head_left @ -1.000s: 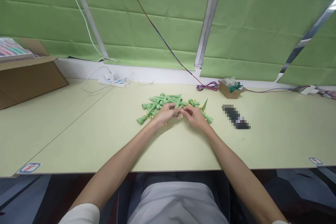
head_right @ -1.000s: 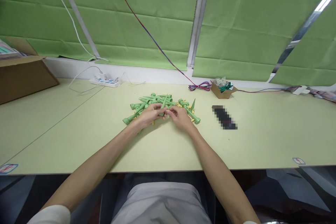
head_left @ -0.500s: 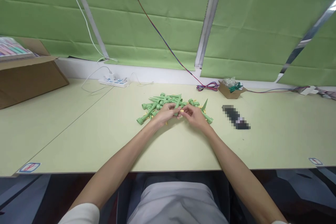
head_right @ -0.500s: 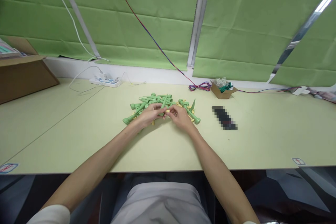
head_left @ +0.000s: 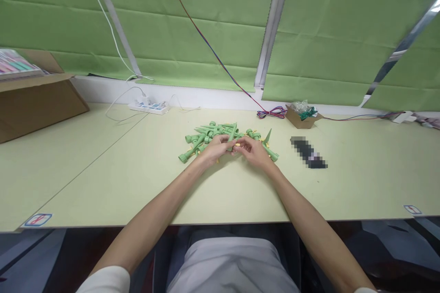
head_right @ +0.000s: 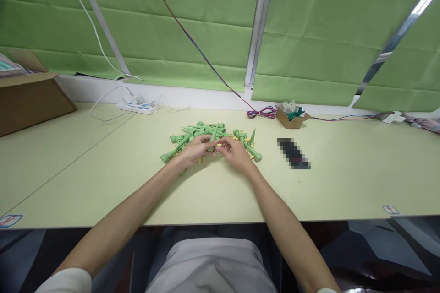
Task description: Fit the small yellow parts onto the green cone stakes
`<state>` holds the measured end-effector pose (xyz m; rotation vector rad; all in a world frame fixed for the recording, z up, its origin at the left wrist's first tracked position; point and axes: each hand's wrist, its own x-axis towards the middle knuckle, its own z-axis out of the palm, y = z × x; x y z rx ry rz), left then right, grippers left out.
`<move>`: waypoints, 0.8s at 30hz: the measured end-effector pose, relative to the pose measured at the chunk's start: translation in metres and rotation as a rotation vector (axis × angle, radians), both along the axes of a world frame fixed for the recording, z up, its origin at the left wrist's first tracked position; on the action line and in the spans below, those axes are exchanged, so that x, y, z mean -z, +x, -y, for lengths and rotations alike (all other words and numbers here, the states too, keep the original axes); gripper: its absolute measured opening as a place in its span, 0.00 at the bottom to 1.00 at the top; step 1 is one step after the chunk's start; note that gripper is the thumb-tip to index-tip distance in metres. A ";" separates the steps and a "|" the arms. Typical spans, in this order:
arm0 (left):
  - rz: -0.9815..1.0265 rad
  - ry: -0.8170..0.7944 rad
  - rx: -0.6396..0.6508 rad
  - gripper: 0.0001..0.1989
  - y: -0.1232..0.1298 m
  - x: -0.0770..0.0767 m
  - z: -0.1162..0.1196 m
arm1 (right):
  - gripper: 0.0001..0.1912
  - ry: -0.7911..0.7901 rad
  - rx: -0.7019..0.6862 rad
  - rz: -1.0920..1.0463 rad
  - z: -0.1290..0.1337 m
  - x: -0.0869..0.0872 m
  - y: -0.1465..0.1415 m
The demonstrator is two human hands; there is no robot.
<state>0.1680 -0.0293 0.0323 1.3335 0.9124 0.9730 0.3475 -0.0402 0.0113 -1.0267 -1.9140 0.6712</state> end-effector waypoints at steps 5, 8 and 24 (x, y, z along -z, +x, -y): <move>-0.013 -0.016 0.006 0.20 0.000 -0.001 0.000 | 0.11 0.030 0.003 -0.020 -0.003 0.002 0.000; -0.020 -0.011 0.004 0.20 0.000 -0.003 0.002 | 0.09 0.053 0.005 -0.025 -0.004 0.003 0.000; -0.020 0.002 0.010 0.19 0.001 -0.001 0.001 | 0.10 0.044 -0.030 -0.008 -0.003 0.002 0.000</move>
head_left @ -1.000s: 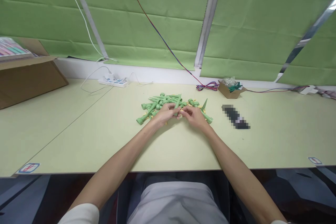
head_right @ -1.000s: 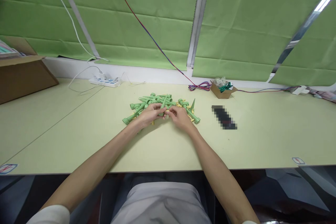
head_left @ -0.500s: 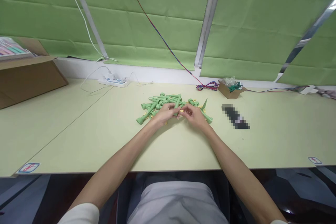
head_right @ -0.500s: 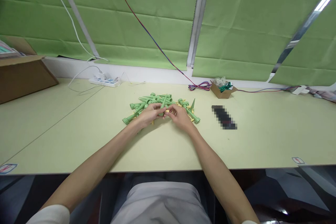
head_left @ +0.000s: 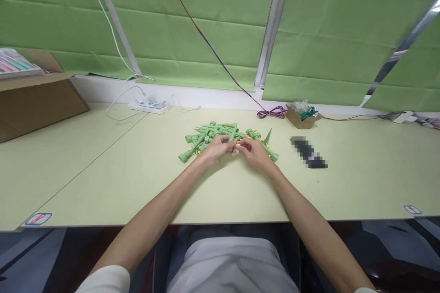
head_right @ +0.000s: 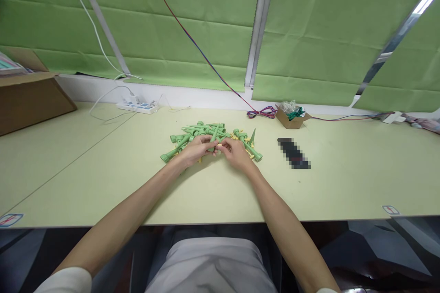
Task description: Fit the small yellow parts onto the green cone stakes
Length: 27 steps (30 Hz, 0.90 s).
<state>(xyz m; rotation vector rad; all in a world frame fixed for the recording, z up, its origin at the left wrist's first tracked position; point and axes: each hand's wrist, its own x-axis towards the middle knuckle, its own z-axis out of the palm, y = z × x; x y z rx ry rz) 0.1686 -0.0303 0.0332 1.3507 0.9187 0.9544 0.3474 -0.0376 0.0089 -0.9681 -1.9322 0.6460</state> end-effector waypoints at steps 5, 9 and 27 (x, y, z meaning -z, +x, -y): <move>-0.005 -0.015 -0.017 0.19 0.000 0.001 -0.001 | 0.08 0.007 0.030 0.002 -0.001 0.000 0.000; -0.010 -0.021 -0.022 0.18 0.001 -0.001 0.001 | 0.07 0.045 0.029 -0.001 -0.001 0.000 0.000; -0.002 -0.012 -0.018 0.19 0.001 0.003 -0.002 | 0.07 0.024 0.037 0.032 0.001 -0.003 0.000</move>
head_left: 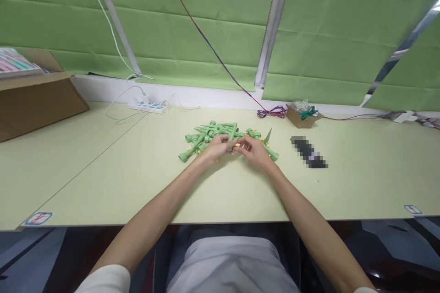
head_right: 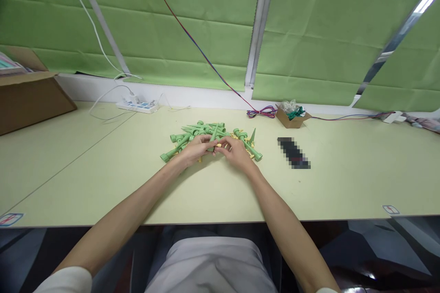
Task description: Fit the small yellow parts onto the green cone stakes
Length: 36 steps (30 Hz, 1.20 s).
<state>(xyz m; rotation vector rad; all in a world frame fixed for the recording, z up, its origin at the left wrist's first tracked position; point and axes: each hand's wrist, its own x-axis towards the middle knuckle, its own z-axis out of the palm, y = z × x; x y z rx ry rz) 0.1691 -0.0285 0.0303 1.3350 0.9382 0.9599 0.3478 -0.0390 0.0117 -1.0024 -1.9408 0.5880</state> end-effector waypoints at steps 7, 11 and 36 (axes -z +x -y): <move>-0.014 -0.004 -0.012 0.19 0.001 -0.001 0.002 | 0.08 0.033 0.004 -0.003 -0.002 0.002 0.001; -0.010 0.001 0.004 0.18 0.000 0.000 0.002 | 0.07 0.036 -0.008 0.008 -0.001 0.002 0.001; -0.022 0.001 0.000 0.18 -0.001 0.005 -0.002 | 0.06 0.030 -0.034 0.027 0.000 0.001 0.000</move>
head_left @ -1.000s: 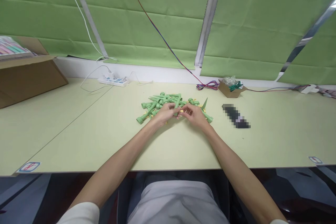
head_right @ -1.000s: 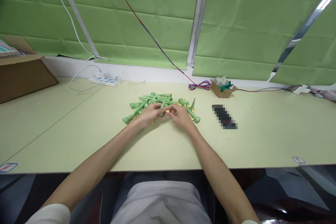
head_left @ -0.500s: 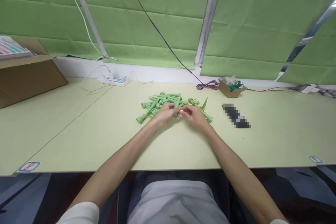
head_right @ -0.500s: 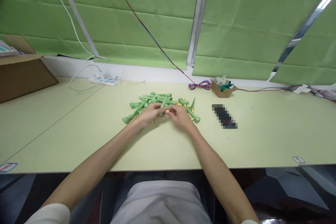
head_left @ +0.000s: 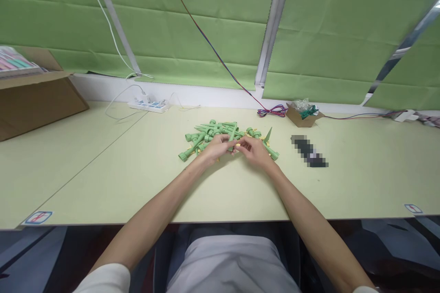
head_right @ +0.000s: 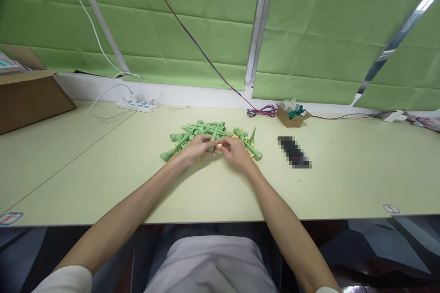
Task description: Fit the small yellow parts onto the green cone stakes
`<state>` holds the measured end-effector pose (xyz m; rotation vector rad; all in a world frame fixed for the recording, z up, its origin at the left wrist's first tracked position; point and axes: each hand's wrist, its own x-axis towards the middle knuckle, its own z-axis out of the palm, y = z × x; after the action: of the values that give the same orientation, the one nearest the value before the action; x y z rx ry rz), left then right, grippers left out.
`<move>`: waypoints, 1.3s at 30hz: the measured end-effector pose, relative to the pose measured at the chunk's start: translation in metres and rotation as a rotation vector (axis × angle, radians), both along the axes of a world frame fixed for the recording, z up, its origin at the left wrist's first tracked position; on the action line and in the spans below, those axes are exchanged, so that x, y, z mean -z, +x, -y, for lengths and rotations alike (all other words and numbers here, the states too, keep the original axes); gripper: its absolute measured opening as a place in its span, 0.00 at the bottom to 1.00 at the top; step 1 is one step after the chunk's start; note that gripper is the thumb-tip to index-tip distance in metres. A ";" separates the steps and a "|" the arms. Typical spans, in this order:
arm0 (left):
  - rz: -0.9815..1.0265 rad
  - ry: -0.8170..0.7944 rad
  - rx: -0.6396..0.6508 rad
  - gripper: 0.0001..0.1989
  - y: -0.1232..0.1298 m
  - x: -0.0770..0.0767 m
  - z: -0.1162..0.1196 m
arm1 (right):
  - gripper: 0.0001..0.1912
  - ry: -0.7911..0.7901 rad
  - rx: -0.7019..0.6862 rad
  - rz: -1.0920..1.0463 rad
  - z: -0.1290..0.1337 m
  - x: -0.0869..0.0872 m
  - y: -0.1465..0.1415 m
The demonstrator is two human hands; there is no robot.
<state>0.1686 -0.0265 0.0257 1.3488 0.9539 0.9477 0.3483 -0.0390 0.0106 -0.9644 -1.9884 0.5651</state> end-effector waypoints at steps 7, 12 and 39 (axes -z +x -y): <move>-0.025 -0.001 -0.003 0.17 0.000 0.001 -0.001 | 0.09 0.005 0.008 0.018 0.001 0.000 0.000; -0.013 0.008 -0.009 0.17 0.000 -0.001 0.001 | 0.06 -0.009 0.026 0.005 -0.001 0.002 0.000; -0.063 0.030 0.014 0.16 -0.002 0.006 -0.003 | 0.06 -0.003 -0.006 0.015 0.001 0.002 0.000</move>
<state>0.1666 -0.0233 0.0201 1.4164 0.9802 0.9164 0.3480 -0.0397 0.0090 -0.9668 -2.0048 0.5661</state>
